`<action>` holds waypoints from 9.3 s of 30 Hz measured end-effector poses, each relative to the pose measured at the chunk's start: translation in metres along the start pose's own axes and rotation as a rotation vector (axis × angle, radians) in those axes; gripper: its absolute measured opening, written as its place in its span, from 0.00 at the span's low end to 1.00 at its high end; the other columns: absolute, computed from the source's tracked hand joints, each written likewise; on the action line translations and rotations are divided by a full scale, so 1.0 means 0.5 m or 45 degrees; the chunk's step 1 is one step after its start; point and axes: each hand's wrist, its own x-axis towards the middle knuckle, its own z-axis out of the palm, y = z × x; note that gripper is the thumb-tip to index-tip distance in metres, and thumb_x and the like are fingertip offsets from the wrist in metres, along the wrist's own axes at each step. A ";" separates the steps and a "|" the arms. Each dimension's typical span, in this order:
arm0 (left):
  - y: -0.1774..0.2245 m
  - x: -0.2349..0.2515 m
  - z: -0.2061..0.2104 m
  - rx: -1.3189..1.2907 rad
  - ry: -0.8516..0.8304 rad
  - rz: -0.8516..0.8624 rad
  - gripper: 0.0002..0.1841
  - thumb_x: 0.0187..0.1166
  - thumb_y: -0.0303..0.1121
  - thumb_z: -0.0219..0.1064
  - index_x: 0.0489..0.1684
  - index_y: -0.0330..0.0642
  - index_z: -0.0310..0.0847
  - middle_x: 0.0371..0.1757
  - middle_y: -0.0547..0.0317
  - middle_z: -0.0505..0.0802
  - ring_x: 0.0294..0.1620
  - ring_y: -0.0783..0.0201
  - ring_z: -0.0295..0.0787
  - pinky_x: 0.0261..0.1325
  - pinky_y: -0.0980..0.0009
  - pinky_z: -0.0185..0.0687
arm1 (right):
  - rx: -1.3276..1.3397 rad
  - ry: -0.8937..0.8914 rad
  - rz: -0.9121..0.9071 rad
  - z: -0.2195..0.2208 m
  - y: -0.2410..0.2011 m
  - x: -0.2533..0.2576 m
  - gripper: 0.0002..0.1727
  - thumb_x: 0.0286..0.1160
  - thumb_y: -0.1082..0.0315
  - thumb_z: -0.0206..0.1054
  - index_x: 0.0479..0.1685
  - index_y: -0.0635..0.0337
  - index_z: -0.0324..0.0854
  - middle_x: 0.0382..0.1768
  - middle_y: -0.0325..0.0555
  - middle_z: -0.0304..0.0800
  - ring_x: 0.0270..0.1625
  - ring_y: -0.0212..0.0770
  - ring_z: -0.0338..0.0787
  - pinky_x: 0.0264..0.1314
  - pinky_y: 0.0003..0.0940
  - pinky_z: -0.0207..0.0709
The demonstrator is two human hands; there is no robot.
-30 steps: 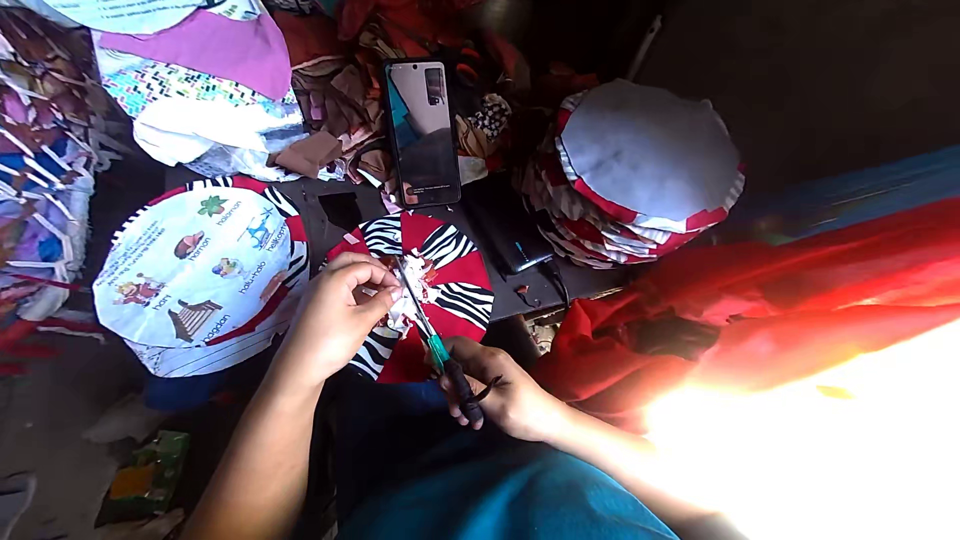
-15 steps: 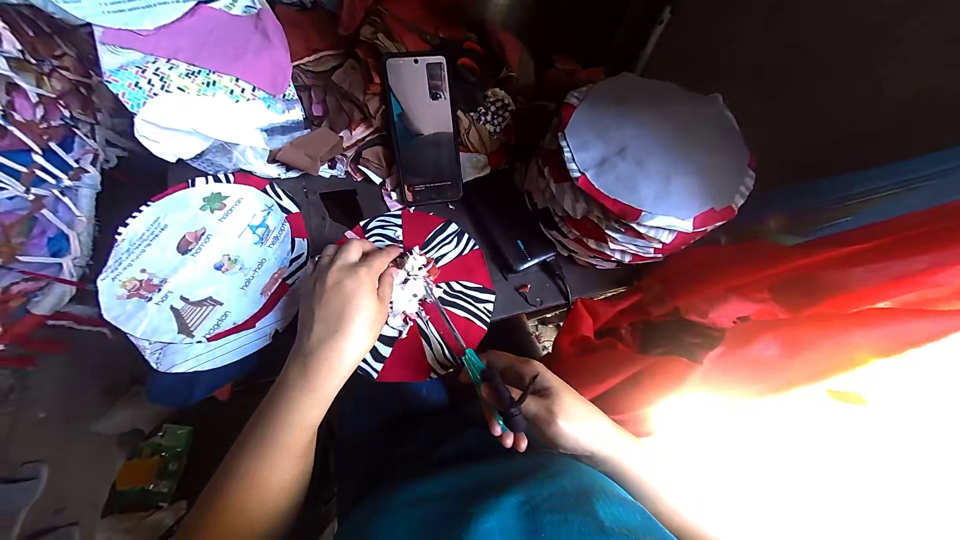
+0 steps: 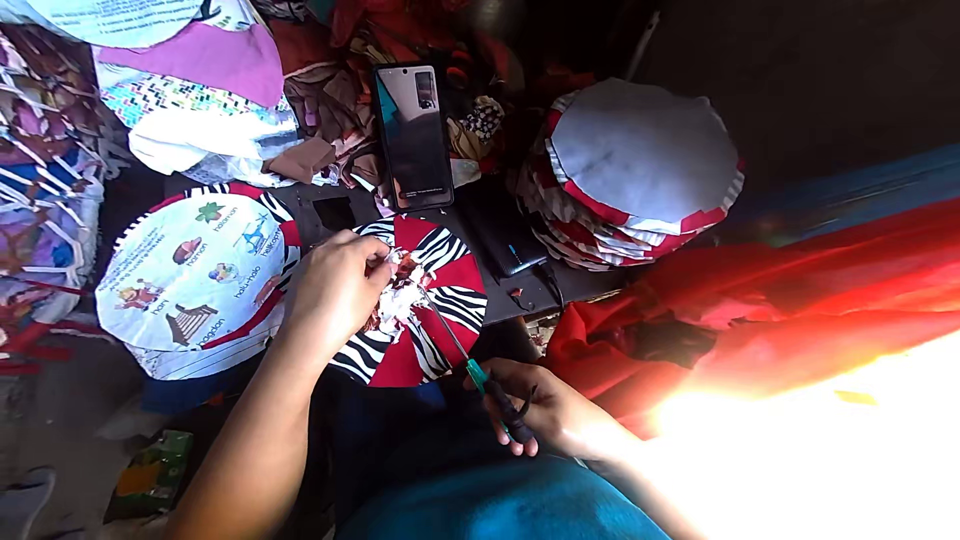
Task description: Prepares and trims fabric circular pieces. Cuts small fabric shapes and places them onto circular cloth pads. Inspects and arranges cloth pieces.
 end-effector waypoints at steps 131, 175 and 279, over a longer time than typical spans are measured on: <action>0.041 -0.080 -0.022 -1.742 0.181 0.013 0.14 0.90 0.32 0.48 0.49 0.52 0.83 0.46 0.69 0.93 0.48 0.71 0.92 0.58 0.70 0.89 | 0.188 -0.327 -0.559 0.056 0.057 0.052 0.43 0.81 0.32 0.54 0.76 0.63 0.62 0.46 0.35 0.89 0.54 0.29 0.88 0.66 0.30 0.79; 0.103 -0.068 0.024 -1.383 -0.228 0.225 0.13 0.87 0.32 0.56 0.32 0.55 0.84 0.18 0.79 0.77 0.19 0.85 0.70 0.27 0.90 0.68 | 0.256 -0.142 -0.829 0.025 0.047 0.014 0.29 0.86 0.42 0.58 0.71 0.57 0.72 0.42 0.34 0.89 0.45 0.26 0.89 0.51 0.24 0.84; -0.017 -0.101 0.022 -1.039 0.003 -0.192 0.07 0.79 0.19 0.62 0.44 0.44 0.79 0.29 0.71 0.91 0.28 0.80 0.88 0.35 0.84 0.85 | -0.108 0.009 -0.382 0.069 0.057 0.090 0.15 0.86 0.66 0.55 0.57 0.69 0.75 0.27 0.31 0.78 0.27 0.19 0.80 0.31 0.16 0.76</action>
